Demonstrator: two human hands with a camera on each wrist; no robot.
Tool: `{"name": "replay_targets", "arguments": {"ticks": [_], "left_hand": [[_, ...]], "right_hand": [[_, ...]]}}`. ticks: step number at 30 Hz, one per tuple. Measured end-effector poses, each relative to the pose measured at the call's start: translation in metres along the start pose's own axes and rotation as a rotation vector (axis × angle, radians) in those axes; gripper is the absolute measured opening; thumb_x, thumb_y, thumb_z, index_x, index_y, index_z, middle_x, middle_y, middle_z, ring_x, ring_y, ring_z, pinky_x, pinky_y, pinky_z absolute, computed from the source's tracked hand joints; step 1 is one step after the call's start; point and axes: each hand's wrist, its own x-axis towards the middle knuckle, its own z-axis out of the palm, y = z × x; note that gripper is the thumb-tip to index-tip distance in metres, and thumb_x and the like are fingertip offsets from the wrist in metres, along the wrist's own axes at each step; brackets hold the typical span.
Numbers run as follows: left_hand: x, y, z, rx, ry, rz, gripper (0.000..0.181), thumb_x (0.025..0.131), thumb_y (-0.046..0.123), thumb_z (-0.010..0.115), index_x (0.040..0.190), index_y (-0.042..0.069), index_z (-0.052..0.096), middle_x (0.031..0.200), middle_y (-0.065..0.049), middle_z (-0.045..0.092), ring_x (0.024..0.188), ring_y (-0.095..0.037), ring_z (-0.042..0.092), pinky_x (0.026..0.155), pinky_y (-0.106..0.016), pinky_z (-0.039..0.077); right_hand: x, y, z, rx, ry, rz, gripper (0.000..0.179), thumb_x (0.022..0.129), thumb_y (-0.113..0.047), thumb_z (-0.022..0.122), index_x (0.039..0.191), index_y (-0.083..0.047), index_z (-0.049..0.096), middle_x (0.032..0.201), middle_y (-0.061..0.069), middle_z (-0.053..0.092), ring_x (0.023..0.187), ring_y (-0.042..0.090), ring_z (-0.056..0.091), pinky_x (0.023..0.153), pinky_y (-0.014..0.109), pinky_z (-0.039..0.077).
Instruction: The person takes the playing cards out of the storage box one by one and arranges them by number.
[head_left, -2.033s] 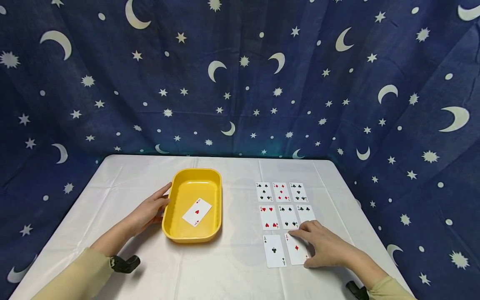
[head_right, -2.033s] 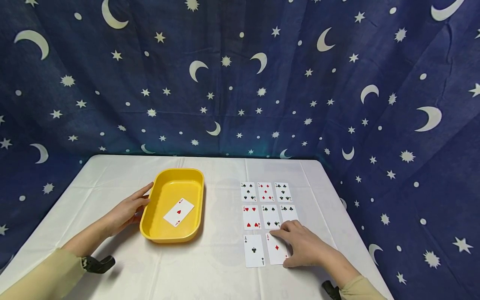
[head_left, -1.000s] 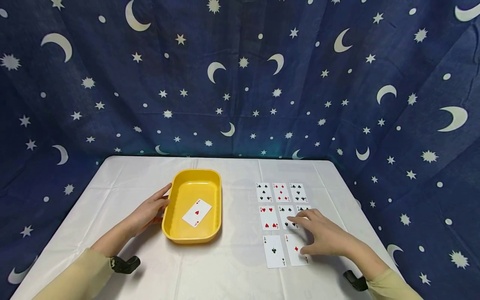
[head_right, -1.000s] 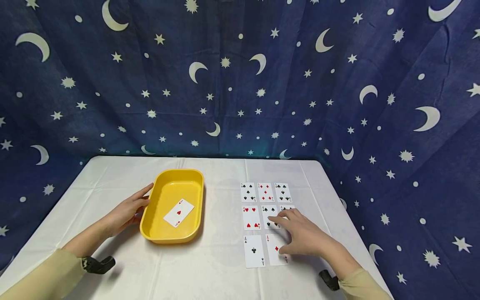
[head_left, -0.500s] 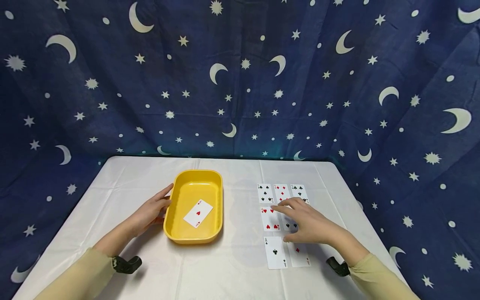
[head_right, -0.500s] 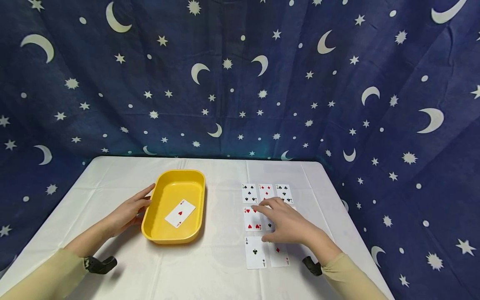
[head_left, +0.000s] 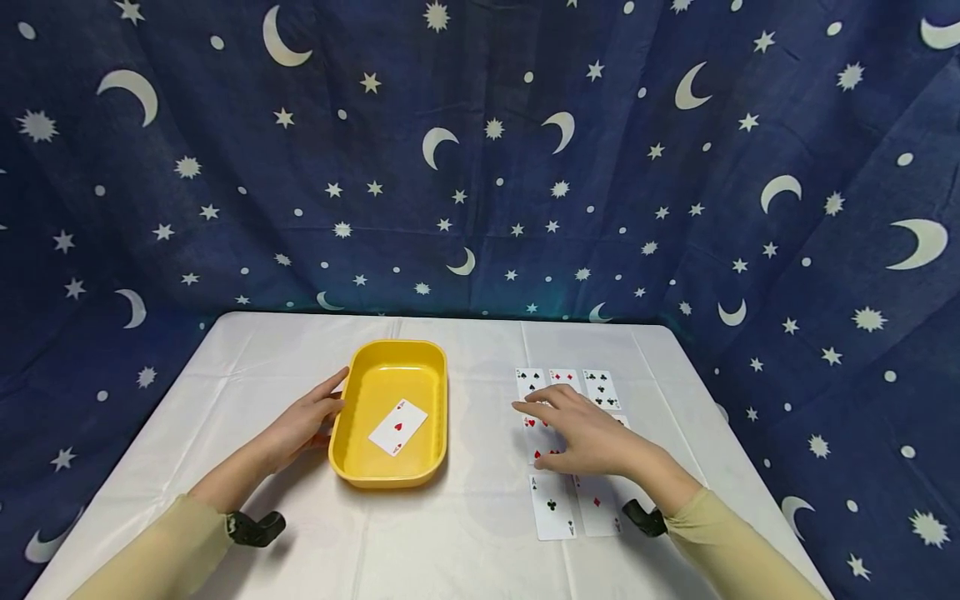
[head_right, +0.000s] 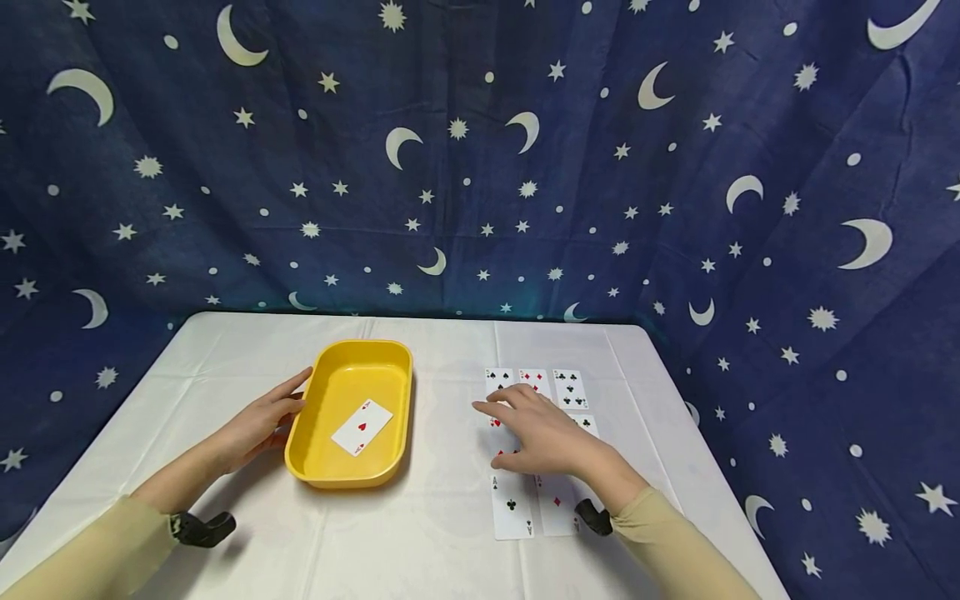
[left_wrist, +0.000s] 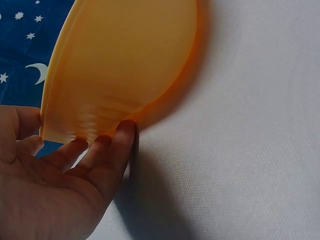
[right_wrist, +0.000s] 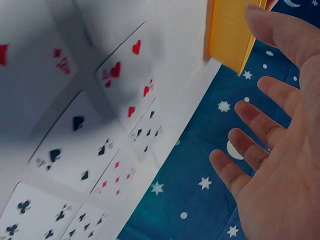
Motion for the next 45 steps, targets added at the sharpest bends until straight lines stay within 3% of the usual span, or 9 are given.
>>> {"name": "replay_targets", "arguments": {"ticks": [22, 35, 45], "left_hand": [[-0.002, 0.003, 0.0, 0.011, 0.008, -0.015, 0.067, 0.108, 0.025, 0.041, 0.166, 0.034, 0.008, 0.166, -0.023, 0.022, 0.138, -0.039, 0.046, 0.097, -0.046, 0.054], [-0.001, 0.002, 0.001, 0.01, 0.009, -0.014, 0.066, 0.108, 0.023, 0.04, 0.166, 0.032, 0.009, 0.165, -0.023, 0.022, 0.136, -0.039, 0.046, 0.097, -0.046, 0.054], [0.001, 0.002, 0.001, 0.007, 0.019, -0.017, 0.067, 0.108, 0.024, 0.041, 0.166, 0.033, 0.01, 0.166, -0.022, 0.023, 0.137, -0.039, 0.046, 0.097, -0.046, 0.054]], "right_hand": [[0.046, -0.021, -0.008, -0.036, -0.034, -0.096, 0.078, 0.087, -0.046, 0.076, 0.156, -0.03, 0.044, 0.151, -0.003, 0.046, 0.14, 0.018, 0.035, 0.113, 0.044, 0.036], [0.095, -0.045, -0.006, -0.105, -0.074, -0.13, 0.077, 0.087, -0.046, 0.075, 0.156, -0.029, 0.045, 0.15, -0.003, 0.047, 0.139, 0.02, 0.036, 0.114, 0.045, 0.035], [0.131, -0.067, -0.001, -0.167, -0.147, -0.146, 0.075, 0.087, -0.051, 0.074, 0.154, -0.029, 0.048, 0.15, -0.001, 0.048, 0.138, 0.022, 0.037, 0.113, 0.044, 0.035]]}}
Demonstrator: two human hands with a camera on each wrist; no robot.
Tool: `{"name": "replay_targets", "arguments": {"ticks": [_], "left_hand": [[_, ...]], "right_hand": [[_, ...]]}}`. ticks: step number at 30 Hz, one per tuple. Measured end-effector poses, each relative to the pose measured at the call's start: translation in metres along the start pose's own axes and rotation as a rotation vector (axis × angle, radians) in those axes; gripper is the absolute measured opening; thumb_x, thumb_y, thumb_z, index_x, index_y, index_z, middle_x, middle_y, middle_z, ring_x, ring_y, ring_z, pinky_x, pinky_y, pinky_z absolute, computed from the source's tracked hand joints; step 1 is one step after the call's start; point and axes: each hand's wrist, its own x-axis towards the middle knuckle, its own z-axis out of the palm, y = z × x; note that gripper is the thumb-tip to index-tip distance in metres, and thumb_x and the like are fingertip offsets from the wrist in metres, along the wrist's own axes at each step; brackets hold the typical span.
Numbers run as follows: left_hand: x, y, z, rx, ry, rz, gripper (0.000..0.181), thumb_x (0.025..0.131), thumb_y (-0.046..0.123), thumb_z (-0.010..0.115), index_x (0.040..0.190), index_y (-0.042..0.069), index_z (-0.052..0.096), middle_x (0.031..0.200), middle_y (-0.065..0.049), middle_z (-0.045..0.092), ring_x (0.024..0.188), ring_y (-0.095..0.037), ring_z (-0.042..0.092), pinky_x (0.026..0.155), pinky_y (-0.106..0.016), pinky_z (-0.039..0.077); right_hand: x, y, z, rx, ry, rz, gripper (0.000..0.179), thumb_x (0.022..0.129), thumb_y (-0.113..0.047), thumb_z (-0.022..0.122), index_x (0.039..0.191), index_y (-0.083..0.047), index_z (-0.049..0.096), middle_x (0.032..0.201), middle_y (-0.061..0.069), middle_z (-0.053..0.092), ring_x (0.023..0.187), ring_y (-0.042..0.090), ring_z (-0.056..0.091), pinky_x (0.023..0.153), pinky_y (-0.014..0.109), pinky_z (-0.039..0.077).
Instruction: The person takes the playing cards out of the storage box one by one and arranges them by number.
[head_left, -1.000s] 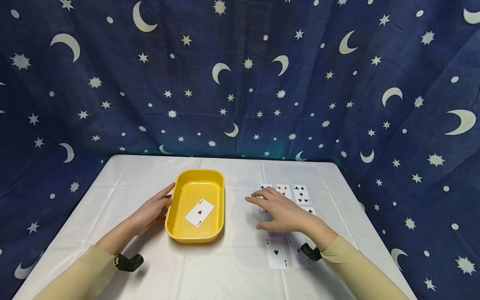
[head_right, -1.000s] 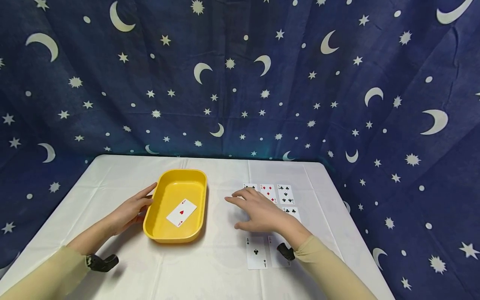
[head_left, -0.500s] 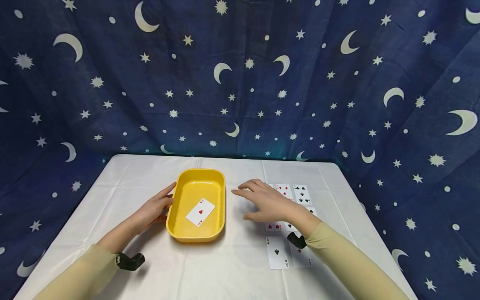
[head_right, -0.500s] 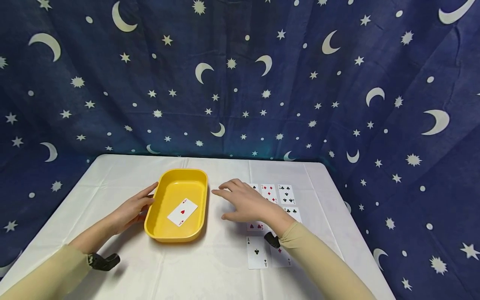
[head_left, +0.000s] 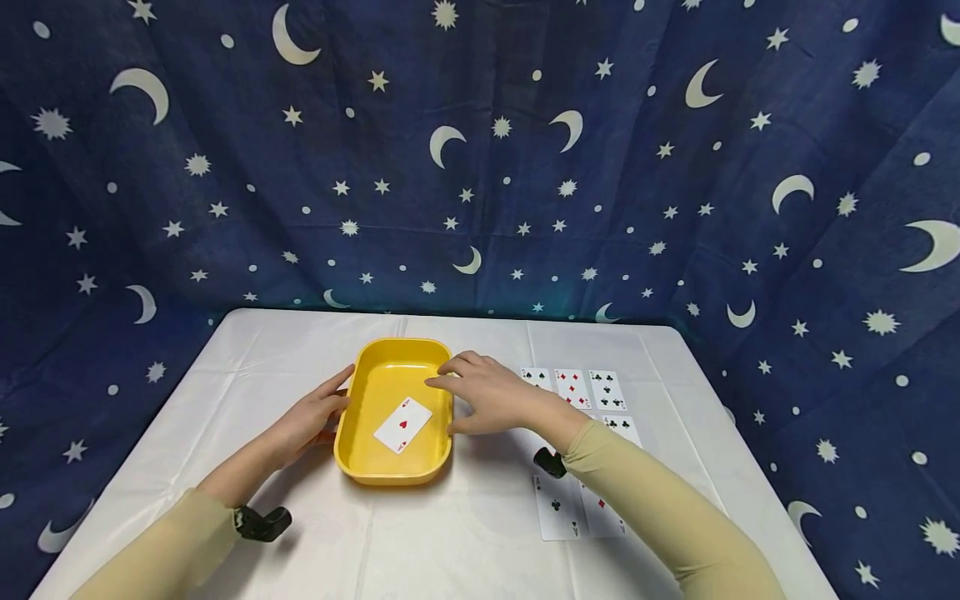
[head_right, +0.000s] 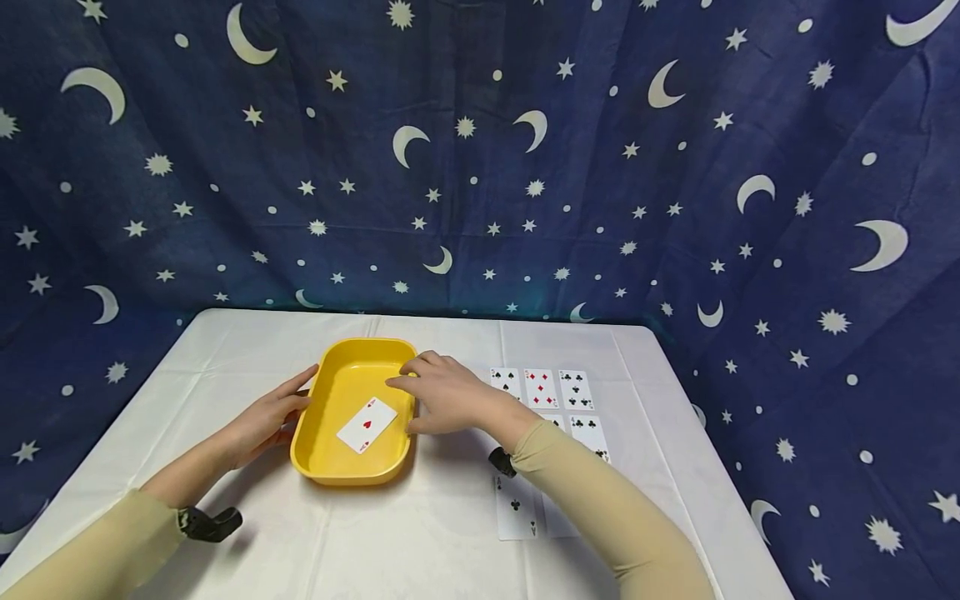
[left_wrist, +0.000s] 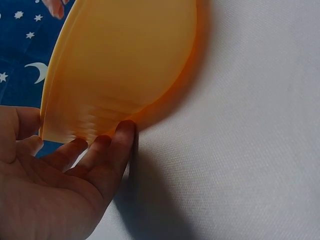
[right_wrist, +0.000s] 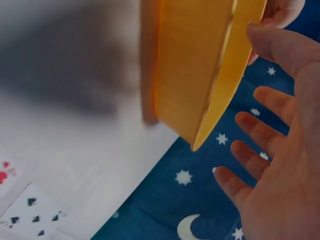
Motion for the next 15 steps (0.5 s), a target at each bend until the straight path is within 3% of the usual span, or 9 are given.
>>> {"name": "replay_targets", "arguments": {"ticks": [10, 15], "left_hand": [[0.0, 0.0, -0.001, -0.01, -0.004, 0.003, 0.067, 0.108, 0.024, 0.04, 0.166, 0.032, 0.009, 0.166, -0.023, 0.022, 0.138, -0.039, 0.046, 0.097, -0.045, 0.054], [0.0, 0.001, -0.001, -0.015, 0.001, 0.0, 0.067, 0.108, 0.024, 0.041, 0.166, 0.032, 0.01, 0.166, -0.022, 0.022, 0.136, -0.037, 0.047, 0.096, -0.043, 0.054]], "right_hand": [[0.038, -0.019, 0.009, -0.057, -0.113, -0.049, 0.059, 0.093, -0.047, 0.069, 0.147, -0.026, 0.057, 0.142, -0.004, 0.057, 0.132, 0.02, 0.045, 0.115, 0.04, 0.032], [0.05, -0.032, 0.018, -0.162, -0.219, -0.082, 0.051, 0.097, -0.048, 0.064, 0.144, -0.028, 0.06, 0.141, -0.007, 0.059, 0.133, 0.018, 0.049, 0.118, 0.038, 0.029]]}}
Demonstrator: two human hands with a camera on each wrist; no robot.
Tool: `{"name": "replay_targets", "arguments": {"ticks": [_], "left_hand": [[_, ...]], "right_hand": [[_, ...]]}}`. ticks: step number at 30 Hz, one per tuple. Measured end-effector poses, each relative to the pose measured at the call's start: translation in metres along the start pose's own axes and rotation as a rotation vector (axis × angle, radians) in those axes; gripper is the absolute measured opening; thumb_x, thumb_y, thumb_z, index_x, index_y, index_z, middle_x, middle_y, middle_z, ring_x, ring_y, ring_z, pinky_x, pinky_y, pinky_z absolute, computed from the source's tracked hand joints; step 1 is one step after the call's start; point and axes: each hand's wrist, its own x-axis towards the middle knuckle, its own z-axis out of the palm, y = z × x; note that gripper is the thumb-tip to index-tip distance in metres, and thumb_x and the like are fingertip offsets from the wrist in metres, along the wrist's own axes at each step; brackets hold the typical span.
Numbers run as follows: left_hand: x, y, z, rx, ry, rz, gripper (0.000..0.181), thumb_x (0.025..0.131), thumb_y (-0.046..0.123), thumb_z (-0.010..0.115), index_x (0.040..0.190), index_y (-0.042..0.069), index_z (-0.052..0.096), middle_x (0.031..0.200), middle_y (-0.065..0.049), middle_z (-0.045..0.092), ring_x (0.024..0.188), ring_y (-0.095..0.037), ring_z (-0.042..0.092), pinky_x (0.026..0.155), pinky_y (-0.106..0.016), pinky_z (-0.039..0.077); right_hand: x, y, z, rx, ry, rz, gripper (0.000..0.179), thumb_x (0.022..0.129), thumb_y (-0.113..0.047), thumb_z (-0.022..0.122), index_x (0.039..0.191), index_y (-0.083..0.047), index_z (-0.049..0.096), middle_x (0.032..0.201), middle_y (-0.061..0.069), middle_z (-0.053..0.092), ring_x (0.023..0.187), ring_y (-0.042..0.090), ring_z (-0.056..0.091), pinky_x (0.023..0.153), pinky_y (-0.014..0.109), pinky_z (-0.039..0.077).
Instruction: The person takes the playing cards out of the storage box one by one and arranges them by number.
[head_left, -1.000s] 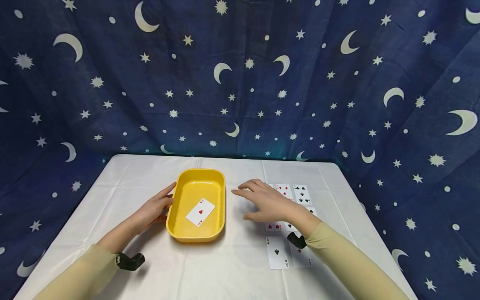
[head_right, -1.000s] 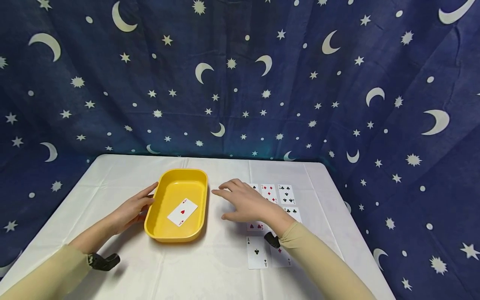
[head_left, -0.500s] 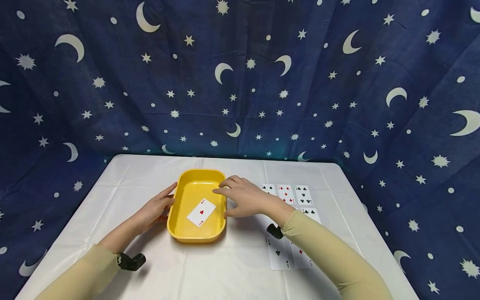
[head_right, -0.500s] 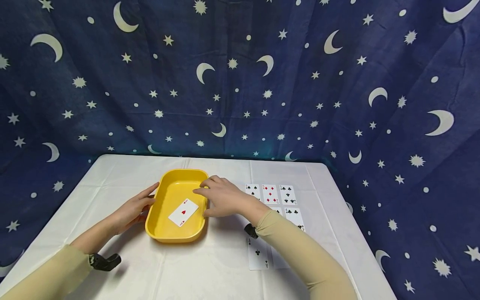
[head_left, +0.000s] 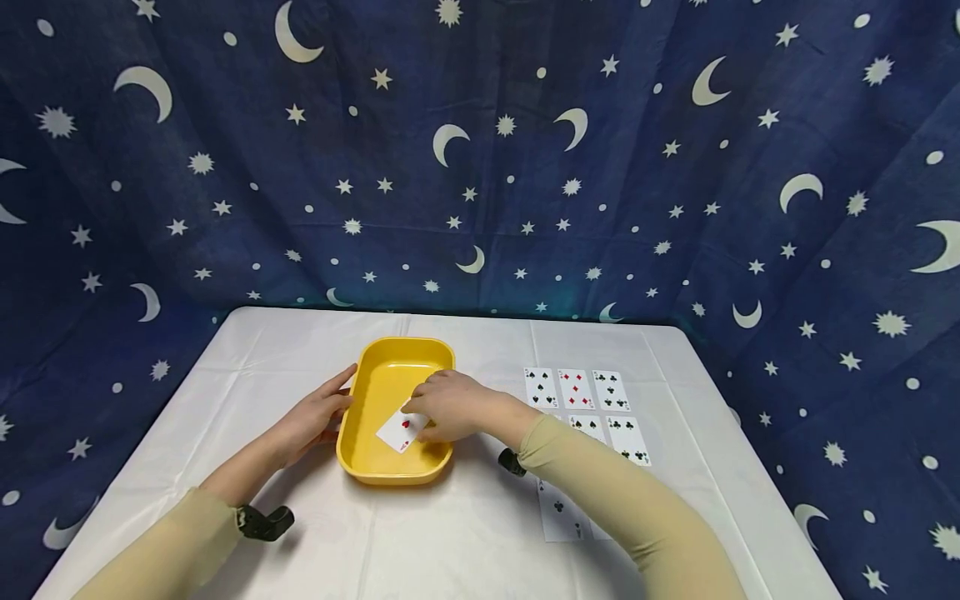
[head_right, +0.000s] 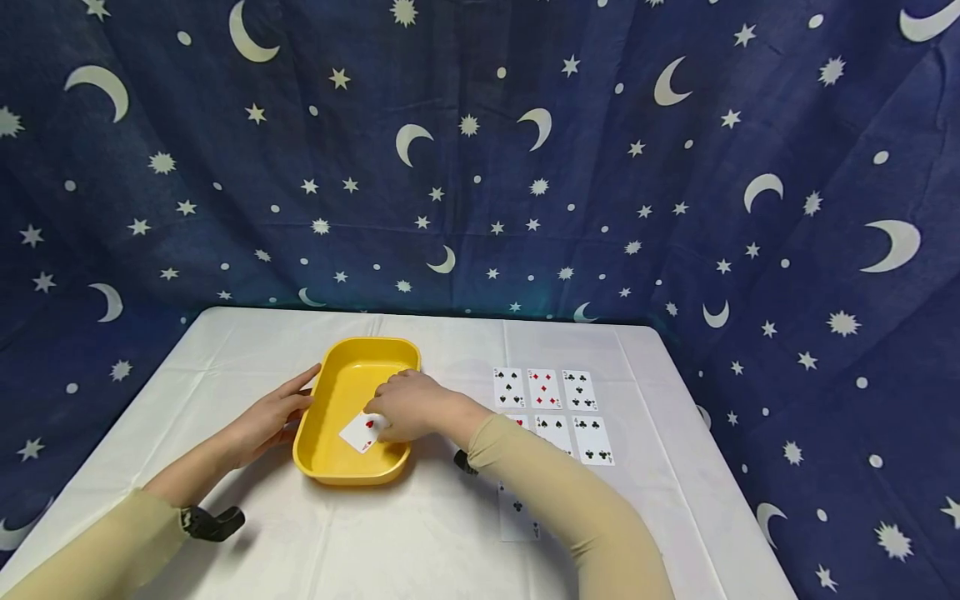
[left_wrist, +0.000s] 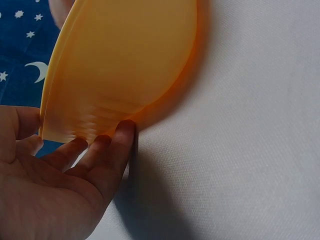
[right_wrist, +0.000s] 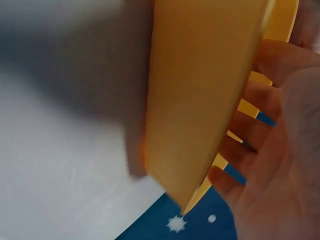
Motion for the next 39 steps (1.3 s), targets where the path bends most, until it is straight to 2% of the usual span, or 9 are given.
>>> {"name": "replay_targets", "arguments": {"ticks": [6, 10, 13, 16, 18, 21, 23, 32, 39], "left_hand": [[0.0, -0.001, 0.0, -0.001, 0.007, -0.002, 0.066, 0.108, 0.024, 0.042, 0.166, 0.033, 0.011, 0.165, -0.022, 0.024, 0.133, -0.037, 0.049, 0.096, -0.042, 0.054], [0.0, -0.002, 0.0, -0.001, 0.003, 0.003, 0.066, 0.108, 0.024, 0.041, 0.166, 0.033, 0.011, 0.165, -0.022, 0.025, 0.133, -0.037, 0.049, 0.096, -0.043, 0.054], [0.0, -0.002, 0.0, -0.007, 0.001, 0.007, 0.066, 0.108, 0.024, 0.041, 0.166, 0.032, 0.011, 0.165, -0.022, 0.025, 0.133, -0.037, 0.05, 0.096, -0.044, 0.055], [0.0, -0.003, 0.0, -0.009, -0.002, 0.011, 0.066, 0.108, 0.024, 0.041, 0.166, 0.031, 0.011, 0.165, -0.023, 0.025, 0.134, -0.037, 0.05, 0.096, -0.045, 0.054], [0.0, -0.003, -0.001, -0.01, -0.007, 0.015, 0.065, 0.108, 0.024, 0.041, 0.166, 0.031, 0.011, 0.165, -0.023, 0.025, 0.134, -0.037, 0.049, 0.097, -0.045, 0.054], [0.0, -0.004, -0.001, -0.014, -0.012, 0.019, 0.066, 0.108, 0.024, 0.04, 0.166, 0.031, 0.01, 0.165, -0.023, 0.025, 0.135, -0.038, 0.048, 0.098, -0.046, 0.053], [0.0, -0.004, -0.002, -0.013, -0.014, 0.02, 0.066, 0.108, 0.024, 0.041, 0.166, 0.031, 0.01, 0.165, -0.023, 0.024, 0.136, -0.038, 0.047, 0.099, -0.046, 0.052], [0.0, -0.002, 0.0, -0.017, -0.013, 0.022, 0.067, 0.108, 0.025, 0.042, 0.166, 0.031, 0.01, 0.165, -0.024, 0.023, 0.134, -0.039, 0.048, 0.099, -0.047, 0.053], [-0.001, -0.003, 0.0, -0.015, -0.011, 0.024, 0.067, 0.108, 0.024, 0.042, 0.166, 0.03, 0.01, 0.165, -0.024, 0.024, 0.135, -0.038, 0.048, 0.098, -0.047, 0.053]], "right_hand": [[0.009, -0.015, 0.008, -0.095, -0.11, -0.019, 0.053, 0.1, -0.054, 0.057, 0.149, -0.033, 0.054, 0.146, -0.009, 0.055, 0.135, 0.015, 0.05, 0.115, 0.04, 0.033], [0.01, -0.021, 0.01, -0.126, -0.125, -0.031, 0.042, 0.1, -0.051, 0.058, 0.138, -0.033, 0.06, 0.133, -0.011, 0.06, 0.119, 0.013, 0.058, 0.107, 0.04, 0.04], [0.011, -0.023, 0.011, -0.136, -0.123, -0.039, 0.032, 0.102, -0.046, 0.057, 0.131, -0.032, 0.062, 0.128, -0.011, 0.06, 0.113, 0.014, 0.06, 0.108, 0.041, 0.04], [0.013, -0.022, 0.012, -0.11, -0.133, -0.029, 0.034, 0.105, -0.034, 0.053, 0.139, -0.034, 0.06, 0.145, -0.011, 0.055, 0.129, 0.014, 0.055, 0.117, 0.044, 0.032], [0.014, -0.02, 0.013, -0.07, -0.145, -0.019, 0.042, 0.104, -0.025, 0.052, 0.145, -0.034, 0.057, 0.154, -0.012, 0.048, 0.14, 0.011, 0.046, 0.121, 0.046, 0.024], [0.017, -0.016, 0.015, -0.012, -0.15, -0.011, 0.053, 0.1, -0.014, 0.053, 0.15, -0.035, 0.054, 0.158, -0.014, 0.042, 0.145, 0.004, 0.036, 0.123, 0.047, 0.018], [0.019, -0.014, 0.016, 0.005, -0.148, -0.012, 0.056, 0.099, -0.013, 0.053, 0.151, -0.035, 0.052, 0.159, -0.014, 0.041, 0.146, 0.003, 0.033, 0.124, 0.046, 0.016], [0.022, -0.015, 0.016, 0.034, -0.141, 0.0, 0.051, 0.106, -0.033, 0.048, 0.156, -0.041, 0.041, 0.164, -0.013, 0.032, 0.15, 0.009, 0.028, 0.124, 0.047, 0.011], [0.013, -0.028, 0.004, -0.021, -0.128, 0.054, 0.052, 0.104, -0.045, 0.052, 0.155, -0.032, 0.046, 0.155, -0.008, 0.047, 0.142, 0.015, 0.043, 0.123, 0.049, 0.017]]}}
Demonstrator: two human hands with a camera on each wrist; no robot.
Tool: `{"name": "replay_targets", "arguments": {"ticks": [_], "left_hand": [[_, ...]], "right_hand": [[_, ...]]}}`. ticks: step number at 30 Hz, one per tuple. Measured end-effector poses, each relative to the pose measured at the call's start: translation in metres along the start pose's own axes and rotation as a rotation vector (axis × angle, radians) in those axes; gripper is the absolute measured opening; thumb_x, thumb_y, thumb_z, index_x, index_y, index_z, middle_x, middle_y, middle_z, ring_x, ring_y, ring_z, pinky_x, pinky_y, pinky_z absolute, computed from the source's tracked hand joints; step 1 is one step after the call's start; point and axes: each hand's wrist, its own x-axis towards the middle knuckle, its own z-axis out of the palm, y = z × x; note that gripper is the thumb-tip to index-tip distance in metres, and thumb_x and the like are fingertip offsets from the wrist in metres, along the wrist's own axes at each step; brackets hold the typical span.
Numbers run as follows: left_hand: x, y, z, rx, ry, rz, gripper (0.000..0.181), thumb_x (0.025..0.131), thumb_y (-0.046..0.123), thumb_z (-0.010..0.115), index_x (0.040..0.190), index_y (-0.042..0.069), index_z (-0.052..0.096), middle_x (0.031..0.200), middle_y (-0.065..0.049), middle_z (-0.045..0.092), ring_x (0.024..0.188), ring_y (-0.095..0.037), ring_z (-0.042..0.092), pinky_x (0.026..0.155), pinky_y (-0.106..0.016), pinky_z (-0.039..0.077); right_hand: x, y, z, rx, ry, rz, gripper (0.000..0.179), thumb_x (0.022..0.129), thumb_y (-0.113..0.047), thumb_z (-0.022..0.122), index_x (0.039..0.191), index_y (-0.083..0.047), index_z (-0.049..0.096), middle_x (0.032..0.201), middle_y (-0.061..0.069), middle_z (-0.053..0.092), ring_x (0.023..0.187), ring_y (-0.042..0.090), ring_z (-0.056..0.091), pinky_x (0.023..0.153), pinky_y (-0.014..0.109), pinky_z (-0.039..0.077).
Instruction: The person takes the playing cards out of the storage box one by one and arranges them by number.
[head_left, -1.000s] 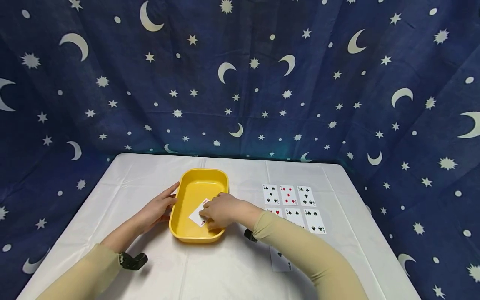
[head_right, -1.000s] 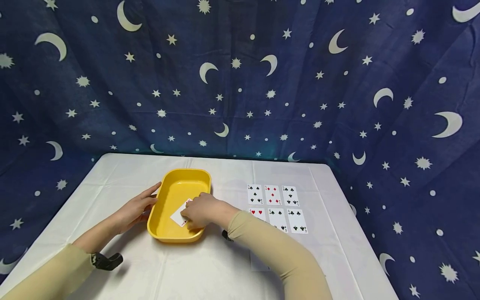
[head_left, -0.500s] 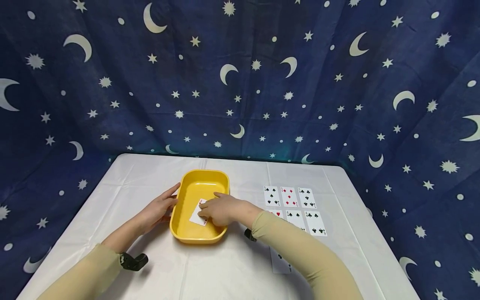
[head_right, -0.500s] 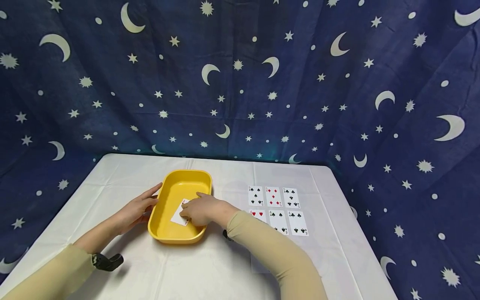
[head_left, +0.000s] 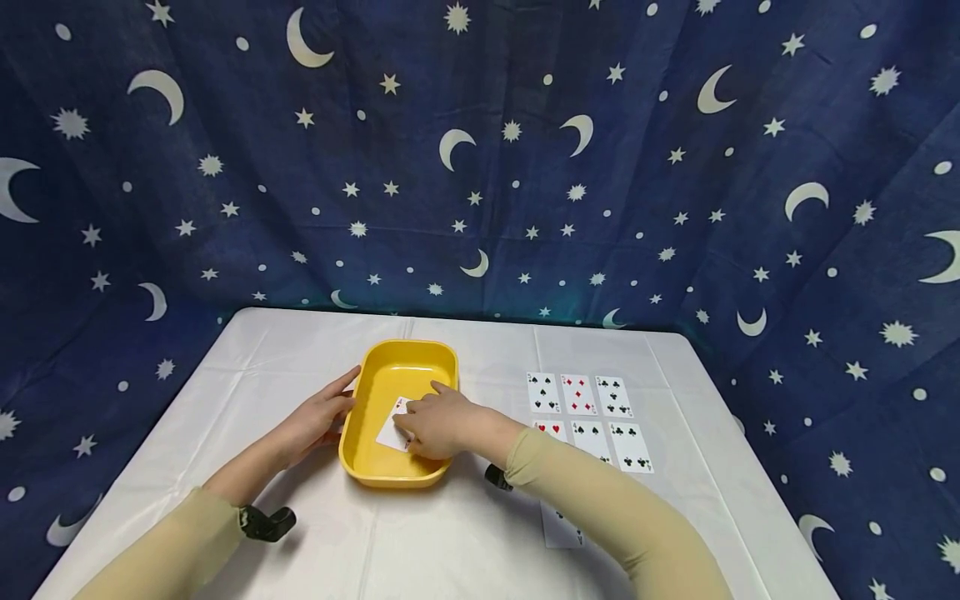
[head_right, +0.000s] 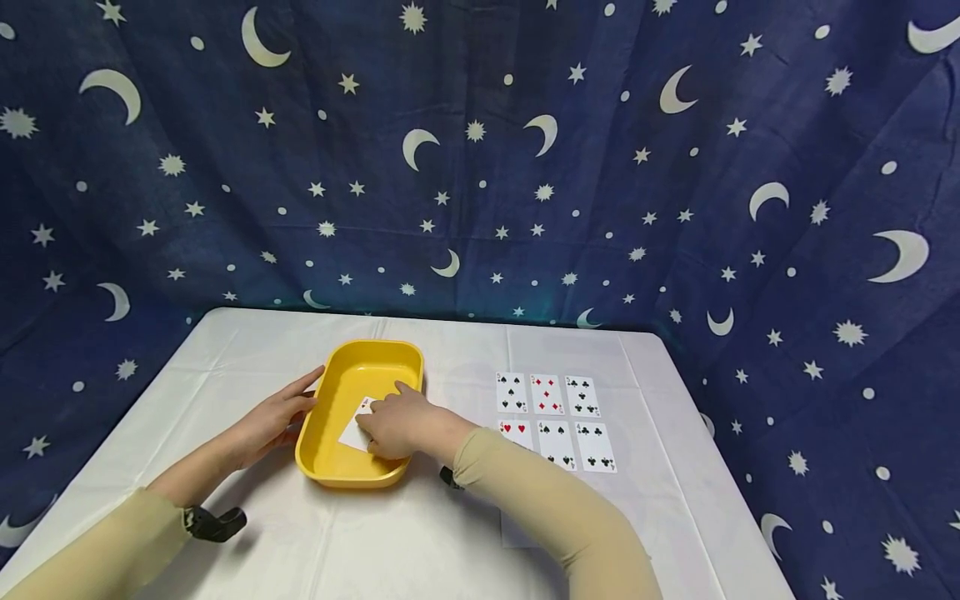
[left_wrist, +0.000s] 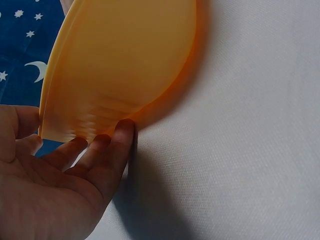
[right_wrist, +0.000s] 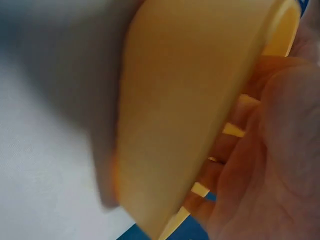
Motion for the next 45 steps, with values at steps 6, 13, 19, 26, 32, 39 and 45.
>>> {"name": "replay_targets", "arguments": {"ticks": [6, 13, 19, 26, 32, 39, 45], "left_hand": [[-0.001, 0.001, 0.001, -0.001, -0.009, 0.005, 0.067, 0.108, 0.024, 0.042, 0.166, 0.03, 0.009, 0.165, -0.025, 0.023, 0.135, -0.04, 0.048, 0.099, -0.048, 0.053], [-0.001, 0.002, 0.001, -0.008, -0.005, -0.009, 0.067, 0.108, 0.025, 0.042, 0.166, 0.031, 0.009, 0.164, -0.024, 0.024, 0.133, -0.038, 0.049, 0.097, -0.045, 0.054], [-0.002, 0.001, 0.001, -0.011, -0.008, -0.005, 0.067, 0.108, 0.024, 0.041, 0.166, 0.03, 0.009, 0.164, -0.025, 0.023, 0.133, -0.039, 0.049, 0.097, -0.047, 0.054], [-0.001, 0.001, 0.002, -0.009, -0.002, -0.012, 0.067, 0.108, 0.024, 0.041, 0.166, 0.03, 0.008, 0.165, -0.025, 0.022, 0.134, -0.04, 0.048, 0.097, -0.047, 0.054], [0.0, 0.001, 0.001, 0.005, 0.004, -0.018, 0.067, 0.108, 0.025, 0.041, 0.166, 0.031, 0.008, 0.165, -0.024, 0.021, 0.135, -0.039, 0.048, 0.098, -0.047, 0.053], [-0.001, 0.002, 0.001, -0.006, 0.007, -0.02, 0.066, 0.108, 0.024, 0.042, 0.166, 0.031, 0.011, 0.164, -0.023, 0.025, 0.132, -0.037, 0.05, 0.096, -0.044, 0.054], [-0.003, 0.002, 0.001, -0.003, -0.003, -0.004, 0.066, 0.109, 0.023, 0.04, 0.166, 0.03, 0.01, 0.164, -0.024, 0.024, 0.134, -0.039, 0.049, 0.098, -0.046, 0.053]], "right_hand": [[-0.005, -0.011, 0.0, -0.023, -0.018, -0.001, 0.042, 0.106, -0.045, 0.049, 0.144, -0.03, 0.057, 0.149, -0.009, 0.052, 0.138, 0.011, 0.047, 0.121, 0.05, 0.023], [0.0, -0.004, 0.005, -0.036, -0.041, -0.033, 0.041, 0.105, -0.025, 0.049, 0.145, -0.031, 0.057, 0.156, -0.011, 0.046, 0.143, 0.007, 0.041, 0.122, 0.048, 0.022], [0.009, 0.013, 0.01, 0.017, -0.017, -0.111, 0.049, 0.1, -0.012, 0.051, 0.145, -0.03, 0.058, 0.156, -0.014, 0.045, 0.144, 0.002, 0.037, 0.124, 0.043, 0.016], [0.013, 0.023, 0.013, 0.138, 0.061, -0.129, 0.04, 0.098, -0.015, 0.058, 0.136, -0.027, 0.064, 0.139, -0.017, 0.059, 0.136, 0.0, 0.046, 0.124, 0.042, 0.017], [0.017, 0.021, 0.012, 0.142, 0.168, 0.005, 0.078, 0.087, -0.06, 0.071, 0.15, -0.019, 0.051, 0.148, -0.004, 0.052, 0.141, 0.015, 0.042, 0.123, 0.05, 0.019], [0.027, 0.018, 0.012, 0.09, 0.098, 0.152, 0.103, 0.074, -0.078, 0.071, 0.153, -0.016, 0.047, 0.142, 0.001, 0.052, 0.133, 0.022, 0.046, 0.122, 0.05, 0.021], [0.033, 0.019, 0.013, 0.074, 0.084, 0.166, 0.098, 0.07, -0.082, 0.07, 0.144, -0.019, 0.056, 0.134, 0.0, 0.053, 0.126, 0.021, 0.046, 0.12, 0.049, 0.025]]}}
